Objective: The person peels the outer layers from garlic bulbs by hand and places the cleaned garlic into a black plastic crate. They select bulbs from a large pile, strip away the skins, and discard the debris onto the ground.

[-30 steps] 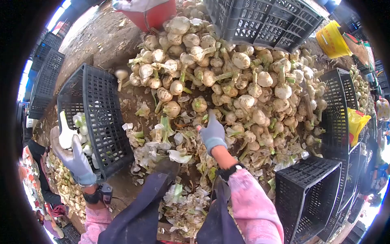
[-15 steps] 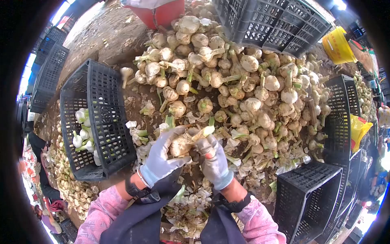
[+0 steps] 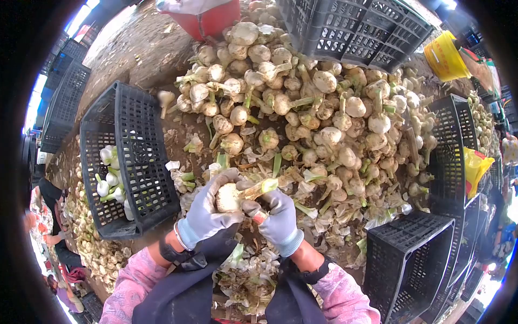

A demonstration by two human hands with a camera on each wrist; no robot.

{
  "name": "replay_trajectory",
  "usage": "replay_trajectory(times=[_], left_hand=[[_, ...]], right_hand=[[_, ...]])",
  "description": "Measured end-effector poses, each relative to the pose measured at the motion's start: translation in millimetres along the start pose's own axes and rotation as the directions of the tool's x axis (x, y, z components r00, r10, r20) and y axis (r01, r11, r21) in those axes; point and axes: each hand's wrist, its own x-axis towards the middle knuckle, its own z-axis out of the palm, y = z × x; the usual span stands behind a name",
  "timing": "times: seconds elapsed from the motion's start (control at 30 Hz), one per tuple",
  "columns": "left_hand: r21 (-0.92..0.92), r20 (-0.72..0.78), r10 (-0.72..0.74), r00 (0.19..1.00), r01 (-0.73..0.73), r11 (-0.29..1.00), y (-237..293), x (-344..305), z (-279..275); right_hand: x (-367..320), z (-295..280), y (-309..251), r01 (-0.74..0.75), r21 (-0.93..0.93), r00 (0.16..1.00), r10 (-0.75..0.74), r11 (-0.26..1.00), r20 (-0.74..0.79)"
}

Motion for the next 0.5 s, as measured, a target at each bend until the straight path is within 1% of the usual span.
replay_trajectory(times=[0.03,0.07,0.13,0.17,0.2,0.23,0.27,0.3,0.33,0.37,0.4,0.43,0.47,0.5], left_hand=[[-0.228,0.033,-0.095,0.995,0.100,0.968,-0.1,-1.0,1.4],[-0.279,0.088,-0.145,0.986,0.164,0.946,2.9,-1.5,0.9],[-0.367,0.205,-0.233,0.951,0.295,0.882,16.0,-4.2,-2.6],[-0.439,0.309,-0.275,0.910,0.394,0.808,24.2,-4.8,-4.2],[-0.491,0.418,-0.302,0.857,0.492,0.719,33.2,-4.3,-5.7],[-0.524,0.528,-0.308,0.792,0.589,0.616,37.3,-2.8,-6.9],[-0.372,0.541,-0.363,0.759,0.603,0.706,31.8,-5.7,-3.8],[-0.155,0.642,-0.468,0.607,0.701,0.696,30.1,-8.5,-2.8],[-0.126,0.664,-0.436,0.608,0.665,0.736,28.4,-10.6,3.7],[-0.097,0.683,-0.406,0.607,0.626,0.774,34.7,-9.4,11.3],[-0.187,0.634,-0.337,0.696,0.561,0.807,25.1,-8.4,8.3],[-0.347,0.588,-0.374,0.717,0.641,0.684,15.9,-10.1,-1.5],[-0.452,0.500,-0.336,0.798,0.572,0.684,16.3,-8.6,-2.8],[-0.550,0.399,-0.301,0.866,0.489,0.678,16.4,-6.9,-4.4]], right_hand=[[0.1,-4.4,3.5,0.047,-0.033,0.998,-0.046,0.998,0.031],[0.0,-7.7,4.2,0.095,-0.065,0.994,-0.091,0.993,0.064],[6.9,-16.7,-2.0,0.284,-0.191,0.955,-0.259,0.939,0.146],[10.2,-19.4,-4.6,0.376,-0.248,0.922,-0.334,0.893,0.196],[10.7,-19.3,-4.2,0.424,-0.283,0.905,-0.388,0.860,0.175],[14.2,-20.9,-8.4,0.455,-0.358,0.891,-0.411,0.815,0.196],[20.9,-24.1,-16.3,0.484,-0.434,0.875,-0.431,0.760,0.220],[25.7,-27.8,-22.8,0.508,-0.505,0.859,-0.448,0.698,0.247],[28.6,-32.3,-24.0,0.462,-0.672,0.882,-0.379,0.578,0.280],[32.4,-37.8,-21.0,0.409,-0.806,0.905,-0.306,0.429,0.296],[35.5,-42.9,-15.8,0.350,-0.900,0.927,-0.230,0.260,0.294],[38.3,-47.3,-11.1,0.293,-0.953,0.948,-0.157,0.075,0.279],[38.3,-53.3,-13.5,0.206,-0.976,0.978,0.026,0.067,0.208],[31.3,-55.2,-15.6,0.174,-0.983,0.983,-0.066,0.061,0.170]])
